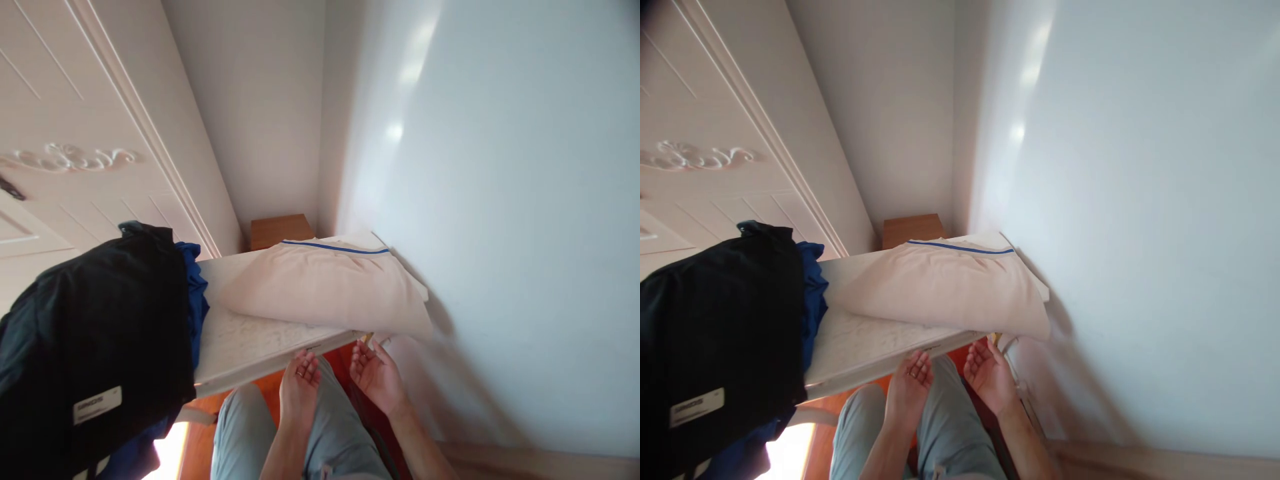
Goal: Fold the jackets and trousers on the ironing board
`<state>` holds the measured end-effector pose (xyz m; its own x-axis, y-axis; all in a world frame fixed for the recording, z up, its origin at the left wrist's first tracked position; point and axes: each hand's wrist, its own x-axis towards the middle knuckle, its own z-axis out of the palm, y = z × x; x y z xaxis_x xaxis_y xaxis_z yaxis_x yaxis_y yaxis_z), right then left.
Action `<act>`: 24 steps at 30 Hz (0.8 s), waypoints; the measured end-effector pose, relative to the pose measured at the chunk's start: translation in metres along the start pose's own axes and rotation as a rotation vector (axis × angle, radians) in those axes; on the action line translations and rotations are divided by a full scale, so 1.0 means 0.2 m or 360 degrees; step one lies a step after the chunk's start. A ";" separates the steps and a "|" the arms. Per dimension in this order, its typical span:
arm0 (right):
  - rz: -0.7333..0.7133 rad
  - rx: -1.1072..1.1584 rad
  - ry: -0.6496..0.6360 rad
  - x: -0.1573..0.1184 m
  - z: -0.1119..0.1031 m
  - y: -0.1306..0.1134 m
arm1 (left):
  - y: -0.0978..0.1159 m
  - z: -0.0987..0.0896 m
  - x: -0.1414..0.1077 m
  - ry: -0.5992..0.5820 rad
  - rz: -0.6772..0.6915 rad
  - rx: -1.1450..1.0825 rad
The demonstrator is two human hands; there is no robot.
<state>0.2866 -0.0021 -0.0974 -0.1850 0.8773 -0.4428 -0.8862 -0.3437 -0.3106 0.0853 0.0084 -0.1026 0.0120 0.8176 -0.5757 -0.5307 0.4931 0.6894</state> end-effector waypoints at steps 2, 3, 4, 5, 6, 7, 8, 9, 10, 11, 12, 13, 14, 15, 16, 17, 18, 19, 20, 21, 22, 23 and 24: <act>-0.0016 -0.0055 0.0116 -0.06 -0.07 -0.05 | -0.02 -0.06 -0.07 0.0119 -0.0040 -0.0230; -0.0051 -0.0095 0.0155 -0.08 -0.09 -0.08 | 0.01 -0.07 -0.10 0.0103 -0.0031 -0.0276; -0.0094 -0.0147 0.0176 -0.10 -0.10 -0.10 | 0.05 -0.07 -0.13 0.0085 0.0006 -0.0304; -0.0139 -0.0208 0.0180 -0.12 -0.09 -0.13 | 0.11 -0.06 -0.15 0.0060 0.0075 -0.0327; -0.0192 -0.0282 0.0166 -0.13 -0.06 -0.16 | 0.19 -0.05 -0.17 0.0032 0.0167 -0.0350; -0.0262 -0.0370 0.0136 -0.16 -0.01 -0.20 | 0.28 -0.02 -0.18 0.0010 0.0275 -0.0374; -0.0359 -0.0473 0.0096 -0.18 0.05 -0.24 | 0.38 0.00 -0.19 -0.0018 0.0390 -0.0402; -0.0499 -0.0588 0.0055 -0.20 0.13 -0.29 | 0.49 0.03 -0.19 -0.0020 0.0494 -0.0438; -0.0682 -0.0709 0.0020 -0.23 0.22 -0.35 | 0.60 0.05 -0.18 -0.0001 0.0576 -0.0461; -0.0895 -0.0830 -0.0014 -0.25 0.30 -0.42 | 0.70 0.07 -0.17 0.0032 0.0664 -0.0487; -0.1117 -0.0936 -0.0046 -0.26 0.39 -0.49 | 0.80 0.09 -0.16 0.0062 0.0771 -0.0523; -0.1312 -0.1027 -0.0090 -0.26 0.46 -0.56 | 0.88 0.10 -0.15 0.0073 0.0885 -0.0551; -0.1473 -0.1123 -0.0134 -0.25 0.52 -0.64 | 0.95 0.10 -0.13 0.0081 0.0959 -0.0580; -0.1587 -0.1239 -0.0166 -0.21 0.56 -0.71 | 0.98 0.09 -0.12 0.0104 0.0978 -0.0611; -0.1655 -0.1394 -0.0161 -0.15 0.59 -0.79 | 1.00 0.08 -0.10 0.0155 0.0921 -0.0643; -0.1677 -0.1595 -0.0103 -0.08 0.60 -0.86 | 0.98 0.06 -0.08 0.0240 0.0793 -0.0676; -0.1658 -0.1854 0.0028 0.02 0.59 -0.93 | 0.95 0.04 -0.06 0.0352 0.0624 -0.0707; -0.1593 -0.2134 0.0225 0.12 0.58 -0.99 | 0.90 0.01 -0.04 0.0475 0.0458 -0.0729; -0.1465 -0.2418 0.0450 0.23 0.56 -1.05 | 0.84 -0.01 -0.02 0.0572 0.0329 -0.0740; -0.1338 -0.2665 0.0646 0.33 0.54 -1.10 | 0.78 -0.03 0.00 0.0623 0.0256 -0.0742; -0.1253 -0.2779 0.0733 0.42 0.51 -1.14 | 0.73 -0.04 0.01 0.0624 0.0227 -0.0741; -0.1183 -0.2871 0.0795 0.49 0.49 -1.17 | 0.70 -0.04 0.03 0.0594 0.0227 -0.0738; -0.1152 -0.2921 0.0812 0.54 0.46 -1.20 | 0.67 -0.03 0.05 0.0540 0.0236 -0.0735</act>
<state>0.4391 0.2065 0.0069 0.3347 0.9389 0.0808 0.7165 -0.1978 -0.6689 0.0088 0.0819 -0.0183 -0.3219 0.6896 -0.6487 -0.8208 0.1382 0.5542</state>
